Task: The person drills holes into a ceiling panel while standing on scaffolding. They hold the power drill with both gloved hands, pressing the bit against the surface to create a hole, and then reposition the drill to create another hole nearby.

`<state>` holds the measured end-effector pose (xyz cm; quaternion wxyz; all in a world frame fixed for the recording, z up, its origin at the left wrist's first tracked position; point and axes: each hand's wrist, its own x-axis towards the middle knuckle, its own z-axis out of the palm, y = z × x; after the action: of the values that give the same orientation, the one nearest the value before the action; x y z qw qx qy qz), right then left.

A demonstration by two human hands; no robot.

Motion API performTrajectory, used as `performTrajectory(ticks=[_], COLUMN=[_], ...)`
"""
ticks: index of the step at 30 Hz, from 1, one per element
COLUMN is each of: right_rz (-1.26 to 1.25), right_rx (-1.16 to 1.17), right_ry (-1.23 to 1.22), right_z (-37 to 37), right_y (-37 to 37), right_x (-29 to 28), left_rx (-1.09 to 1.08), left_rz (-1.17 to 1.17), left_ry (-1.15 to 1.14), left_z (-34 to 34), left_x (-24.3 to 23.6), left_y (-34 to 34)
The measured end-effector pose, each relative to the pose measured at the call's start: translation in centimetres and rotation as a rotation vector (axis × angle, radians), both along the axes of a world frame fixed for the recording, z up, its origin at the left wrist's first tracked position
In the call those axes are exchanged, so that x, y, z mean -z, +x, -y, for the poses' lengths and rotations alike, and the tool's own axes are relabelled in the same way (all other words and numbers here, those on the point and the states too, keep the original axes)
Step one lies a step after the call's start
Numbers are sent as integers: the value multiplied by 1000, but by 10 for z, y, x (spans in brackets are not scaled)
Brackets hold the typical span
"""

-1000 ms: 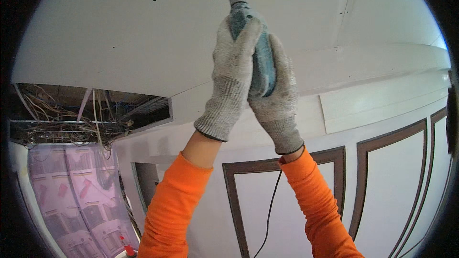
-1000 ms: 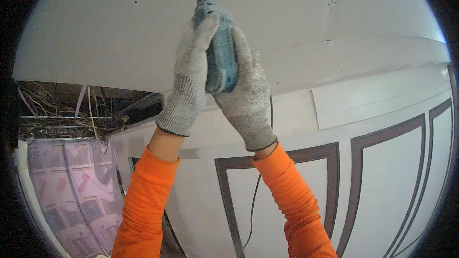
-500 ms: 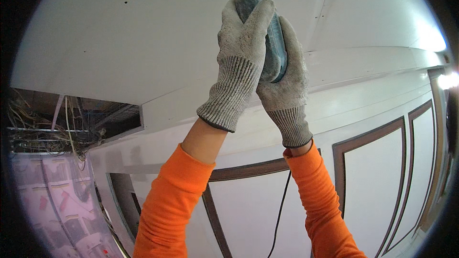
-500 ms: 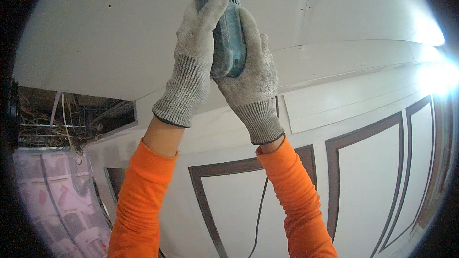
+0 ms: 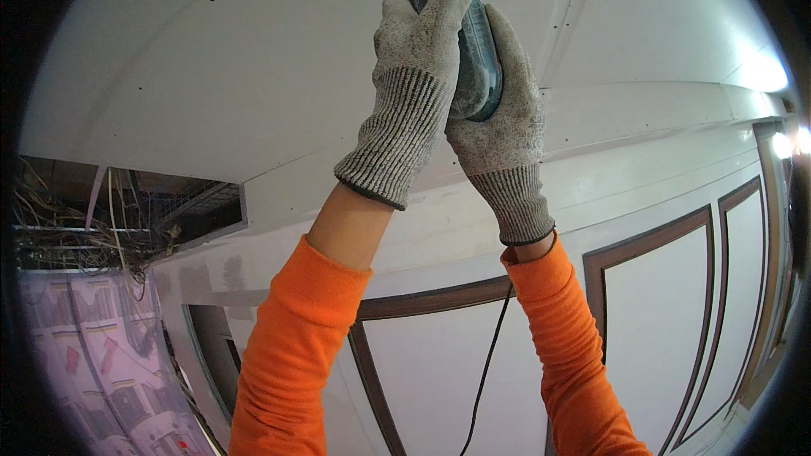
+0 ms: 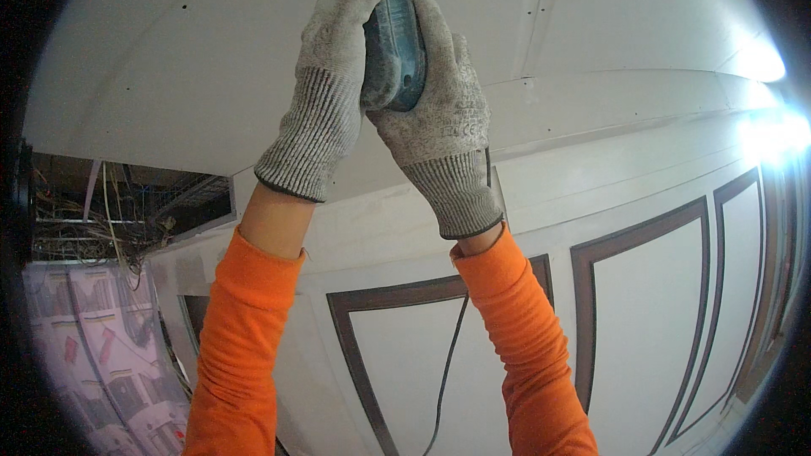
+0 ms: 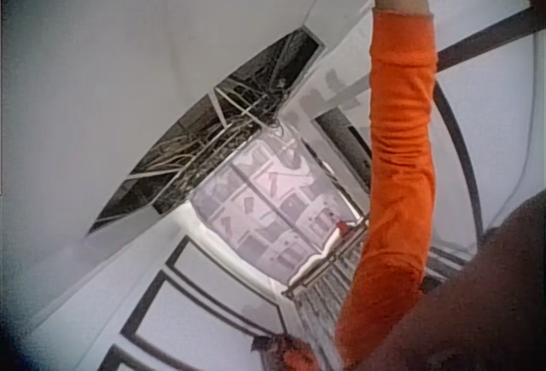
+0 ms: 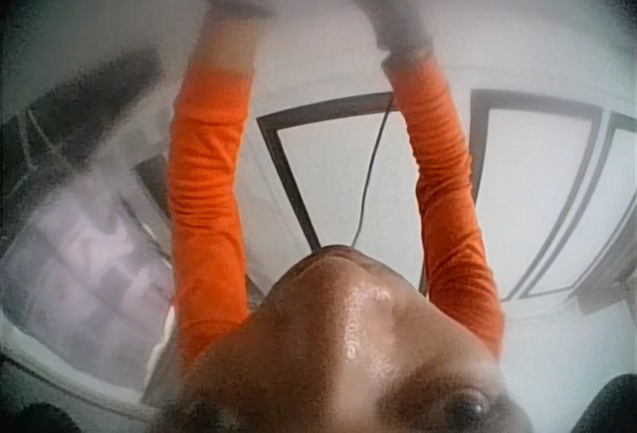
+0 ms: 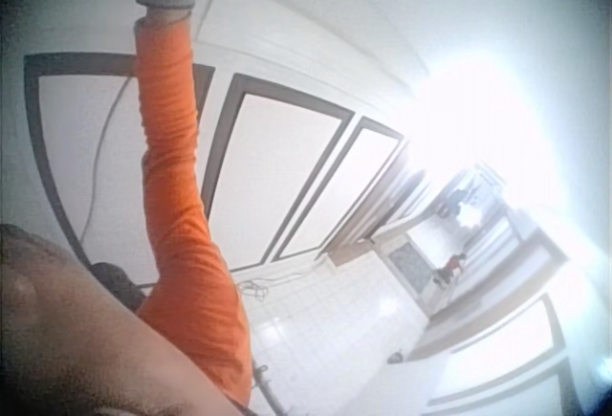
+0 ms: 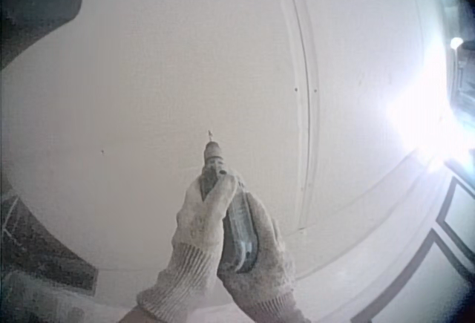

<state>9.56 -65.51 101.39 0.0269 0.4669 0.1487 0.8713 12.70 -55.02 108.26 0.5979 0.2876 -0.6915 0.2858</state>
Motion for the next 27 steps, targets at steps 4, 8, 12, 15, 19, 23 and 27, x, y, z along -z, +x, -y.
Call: performTrajectory(ticks=[4,8,12,15,19,23,27], right_rz=[-3,-20,-5,3,-10,-4,-5], right_rx=[-26,-29,26,44,80,79,54], right_ry=[10,15,-2,27,50,35,27], right_z=[1,1,0,-7,-5,-6,-9], right_y=[-5,-5,-12,-12,-12,-15,-22], right_x=[1,-3,-4,-3,-4,-4,-3], left_rx=[7,-55,-32,-4,4,-31,-38], left_rz=[28,-59,-36,-22,-8,-22,32], left_ry=[9,-47,-91,-84,-15,54,27], left_z=[1,2,2,-1,-3,-7,-7], left_x=[3,3,-2,0,0,-2,-4], left_y=[-7,-10,-14,-13,-11,-12,-14])
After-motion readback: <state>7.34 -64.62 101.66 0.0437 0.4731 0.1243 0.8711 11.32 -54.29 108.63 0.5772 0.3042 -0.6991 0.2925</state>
